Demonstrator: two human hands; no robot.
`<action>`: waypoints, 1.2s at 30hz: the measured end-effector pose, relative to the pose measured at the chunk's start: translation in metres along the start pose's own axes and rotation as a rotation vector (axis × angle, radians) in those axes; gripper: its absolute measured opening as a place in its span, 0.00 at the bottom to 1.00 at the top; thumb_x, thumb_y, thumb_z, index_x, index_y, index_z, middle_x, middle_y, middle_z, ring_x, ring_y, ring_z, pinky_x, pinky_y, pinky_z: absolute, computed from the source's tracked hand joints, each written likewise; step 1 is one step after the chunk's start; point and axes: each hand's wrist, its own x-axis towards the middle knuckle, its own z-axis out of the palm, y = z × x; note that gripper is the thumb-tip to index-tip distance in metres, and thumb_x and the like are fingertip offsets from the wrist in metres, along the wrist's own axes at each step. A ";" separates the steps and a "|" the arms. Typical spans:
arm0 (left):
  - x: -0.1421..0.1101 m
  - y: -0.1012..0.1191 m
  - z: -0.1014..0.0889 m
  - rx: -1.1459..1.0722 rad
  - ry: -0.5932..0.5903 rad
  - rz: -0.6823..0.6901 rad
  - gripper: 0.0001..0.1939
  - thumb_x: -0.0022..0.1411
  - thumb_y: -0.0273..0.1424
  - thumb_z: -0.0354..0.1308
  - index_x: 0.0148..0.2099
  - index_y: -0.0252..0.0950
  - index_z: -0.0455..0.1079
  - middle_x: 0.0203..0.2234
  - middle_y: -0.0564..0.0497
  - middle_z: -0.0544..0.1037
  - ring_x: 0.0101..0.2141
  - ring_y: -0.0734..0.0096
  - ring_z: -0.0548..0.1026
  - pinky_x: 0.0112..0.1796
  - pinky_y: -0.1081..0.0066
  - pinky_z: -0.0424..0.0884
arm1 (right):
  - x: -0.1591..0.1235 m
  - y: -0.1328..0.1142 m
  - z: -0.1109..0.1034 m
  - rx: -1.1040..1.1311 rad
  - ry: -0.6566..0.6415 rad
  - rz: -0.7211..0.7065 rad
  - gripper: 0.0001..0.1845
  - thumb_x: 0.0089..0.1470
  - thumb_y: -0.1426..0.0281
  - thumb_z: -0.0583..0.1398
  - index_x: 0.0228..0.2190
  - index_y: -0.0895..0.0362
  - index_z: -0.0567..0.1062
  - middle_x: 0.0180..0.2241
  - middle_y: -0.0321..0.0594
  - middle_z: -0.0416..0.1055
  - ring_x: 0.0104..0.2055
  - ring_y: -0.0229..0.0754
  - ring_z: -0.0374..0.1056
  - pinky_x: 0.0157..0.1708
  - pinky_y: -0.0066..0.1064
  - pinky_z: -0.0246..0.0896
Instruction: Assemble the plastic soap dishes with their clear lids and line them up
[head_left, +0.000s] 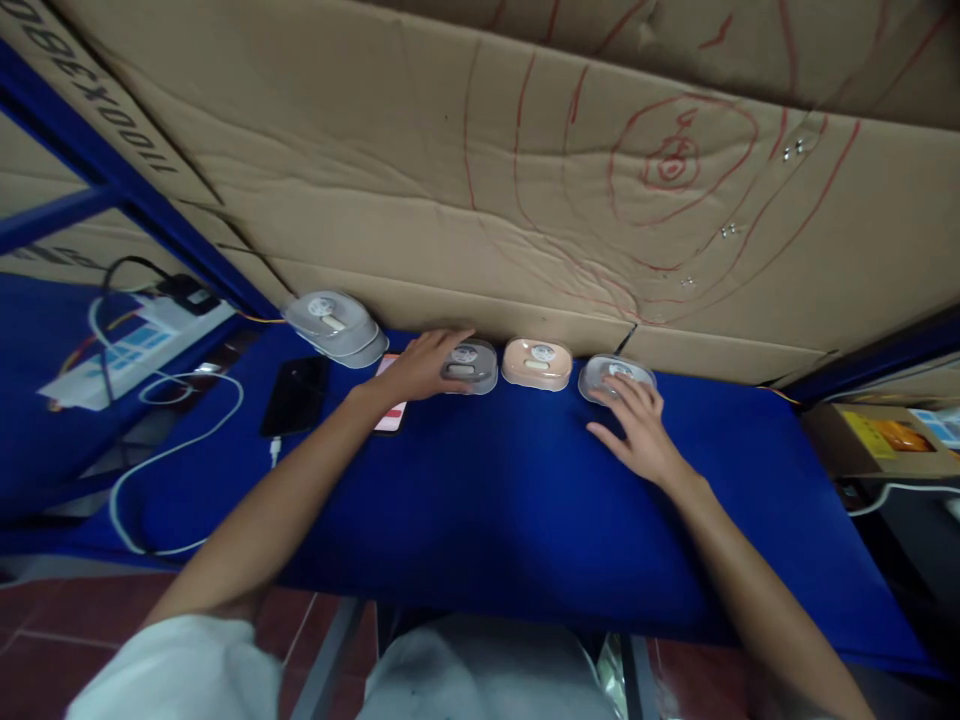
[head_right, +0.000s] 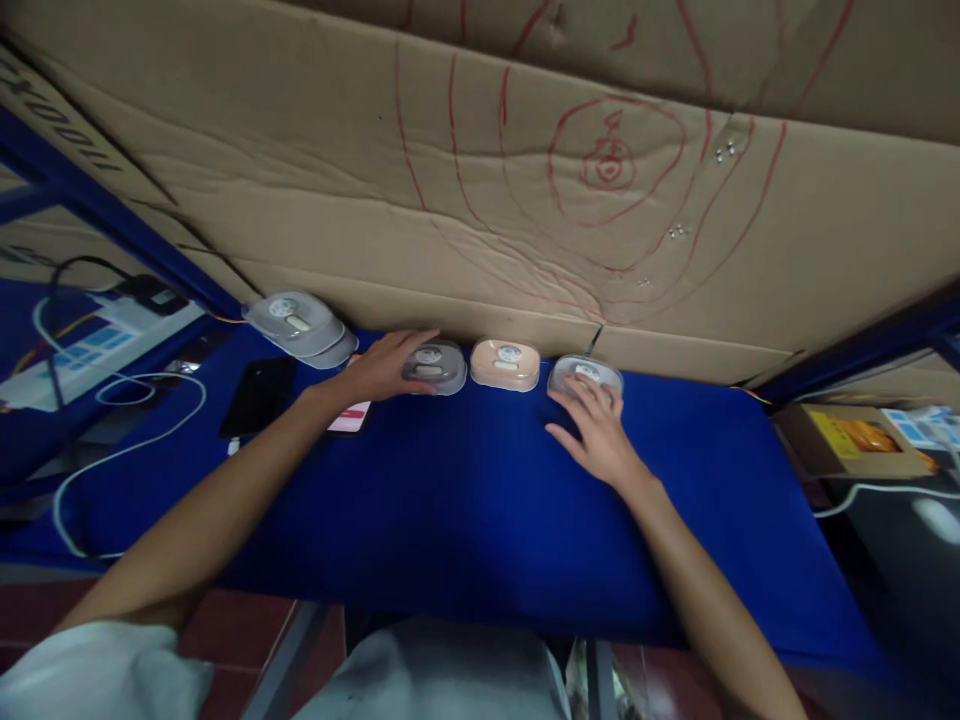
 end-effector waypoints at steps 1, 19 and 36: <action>-0.005 0.004 -0.002 -0.004 0.027 -0.014 0.54 0.57 0.55 0.68 0.76 0.38 0.51 0.68 0.33 0.64 0.66 0.39 0.64 0.63 0.46 0.62 | 0.002 -0.013 0.002 0.018 -0.029 -0.038 0.25 0.70 0.55 0.56 0.63 0.50 0.68 0.68 0.50 0.63 0.73 0.59 0.54 0.68 0.59 0.45; -0.149 0.062 -0.006 0.017 0.327 -0.135 0.49 0.61 0.55 0.66 0.75 0.46 0.52 0.65 0.36 0.64 0.64 0.39 0.65 0.63 0.45 0.61 | 0.072 -0.124 0.071 0.130 -0.187 -0.296 0.18 0.69 0.70 0.59 0.59 0.57 0.72 0.59 0.53 0.74 0.63 0.59 0.66 0.66 0.62 0.49; -0.100 0.047 0.013 -0.507 0.181 -0.089 0.36 0.72 0.50 0.55 0.76 0.47 0.53 0.74 0.41 0.56 0.73 0.50 0.54 0.69 0.48 0.52 | 0.004 -0.147 0.033 0.510 0.011 -0.166 0.11 0.68 0.73 0.60 0.50 0.50 0.77 0.45 0.41 0.81 0.48 0.47 0.77 0.57 0.48 0.64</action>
